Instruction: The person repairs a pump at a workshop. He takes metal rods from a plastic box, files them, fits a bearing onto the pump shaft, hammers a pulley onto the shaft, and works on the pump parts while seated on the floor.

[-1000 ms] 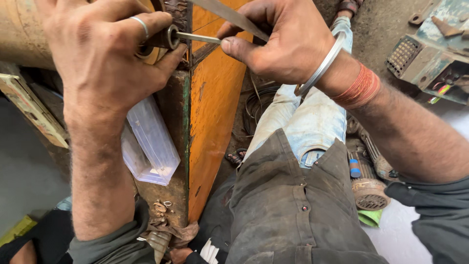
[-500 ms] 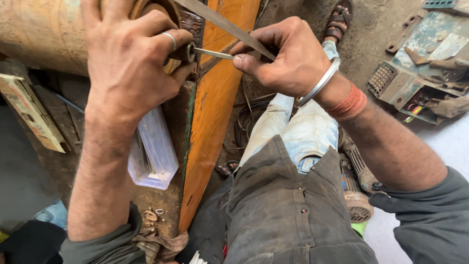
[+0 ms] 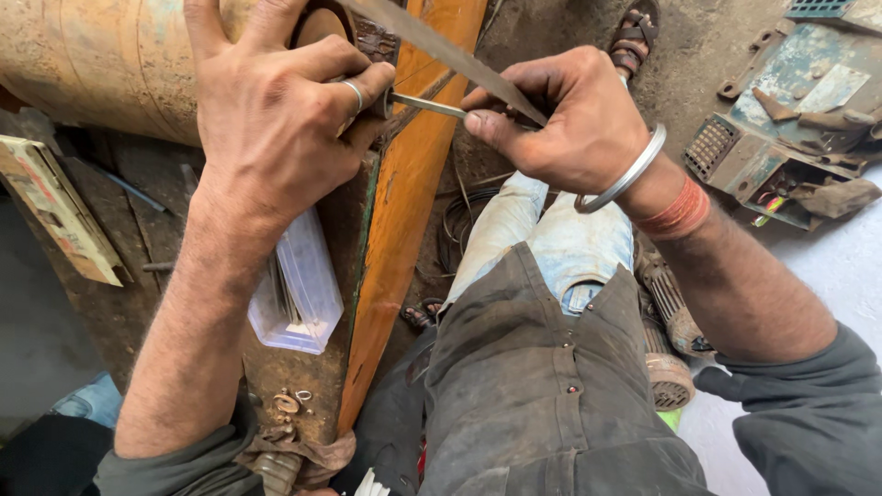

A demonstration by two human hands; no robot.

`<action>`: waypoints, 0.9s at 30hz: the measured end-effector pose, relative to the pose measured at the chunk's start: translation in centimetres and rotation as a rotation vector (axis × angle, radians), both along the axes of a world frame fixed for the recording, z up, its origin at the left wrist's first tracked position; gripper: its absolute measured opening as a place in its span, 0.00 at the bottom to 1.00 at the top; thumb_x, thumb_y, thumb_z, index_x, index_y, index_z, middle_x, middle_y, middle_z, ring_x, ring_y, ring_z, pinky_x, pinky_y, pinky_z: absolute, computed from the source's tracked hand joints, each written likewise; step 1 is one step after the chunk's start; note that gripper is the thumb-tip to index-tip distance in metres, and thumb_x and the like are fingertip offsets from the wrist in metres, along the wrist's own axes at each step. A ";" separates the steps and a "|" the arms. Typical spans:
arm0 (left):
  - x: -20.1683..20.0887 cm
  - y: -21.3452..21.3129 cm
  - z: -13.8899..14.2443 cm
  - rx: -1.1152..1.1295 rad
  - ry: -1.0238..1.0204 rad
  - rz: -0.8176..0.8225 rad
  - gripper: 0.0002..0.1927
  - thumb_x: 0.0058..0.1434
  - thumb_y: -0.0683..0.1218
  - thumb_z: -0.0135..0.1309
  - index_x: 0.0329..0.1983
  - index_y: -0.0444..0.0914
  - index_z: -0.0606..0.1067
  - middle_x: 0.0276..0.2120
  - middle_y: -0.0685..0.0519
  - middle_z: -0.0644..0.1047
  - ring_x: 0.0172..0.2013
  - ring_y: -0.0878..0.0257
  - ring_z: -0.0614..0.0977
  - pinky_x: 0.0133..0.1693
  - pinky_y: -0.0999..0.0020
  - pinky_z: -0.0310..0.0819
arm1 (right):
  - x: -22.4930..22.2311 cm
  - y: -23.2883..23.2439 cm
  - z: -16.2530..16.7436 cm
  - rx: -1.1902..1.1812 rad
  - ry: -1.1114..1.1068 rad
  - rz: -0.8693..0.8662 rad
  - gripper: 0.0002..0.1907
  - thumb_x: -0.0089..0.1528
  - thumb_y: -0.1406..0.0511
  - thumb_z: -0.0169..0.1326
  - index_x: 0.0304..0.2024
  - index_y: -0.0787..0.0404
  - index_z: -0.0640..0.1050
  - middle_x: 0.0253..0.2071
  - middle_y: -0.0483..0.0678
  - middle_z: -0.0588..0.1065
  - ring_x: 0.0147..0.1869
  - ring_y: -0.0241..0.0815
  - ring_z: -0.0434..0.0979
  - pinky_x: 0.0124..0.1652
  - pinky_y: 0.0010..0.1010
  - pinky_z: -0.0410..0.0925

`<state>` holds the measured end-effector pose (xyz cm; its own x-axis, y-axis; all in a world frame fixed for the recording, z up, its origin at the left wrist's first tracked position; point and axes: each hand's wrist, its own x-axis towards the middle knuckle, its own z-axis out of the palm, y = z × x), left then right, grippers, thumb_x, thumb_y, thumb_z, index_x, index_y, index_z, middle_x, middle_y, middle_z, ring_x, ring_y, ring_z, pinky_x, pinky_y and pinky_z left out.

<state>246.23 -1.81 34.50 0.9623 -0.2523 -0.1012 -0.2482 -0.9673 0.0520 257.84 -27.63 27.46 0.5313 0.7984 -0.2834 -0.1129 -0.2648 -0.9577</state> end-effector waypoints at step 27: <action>0.1 -1.2 0.3 0.011 -0.089 0.063 0.18 0.55 0.58 0.68 0.42 0.45 0.83 0.38 0.59 0.76 0.54 0.57 0.73 0.62 0.53 0.61 | -0.5 0.5 -0.2 0.024 -0.061 -0.017 0.08 0.64 0.66 0.64 0.44 0.64 0.85 0.30 0.44 0.80 0.34 0.26 0.76 0.34 0.21 0.70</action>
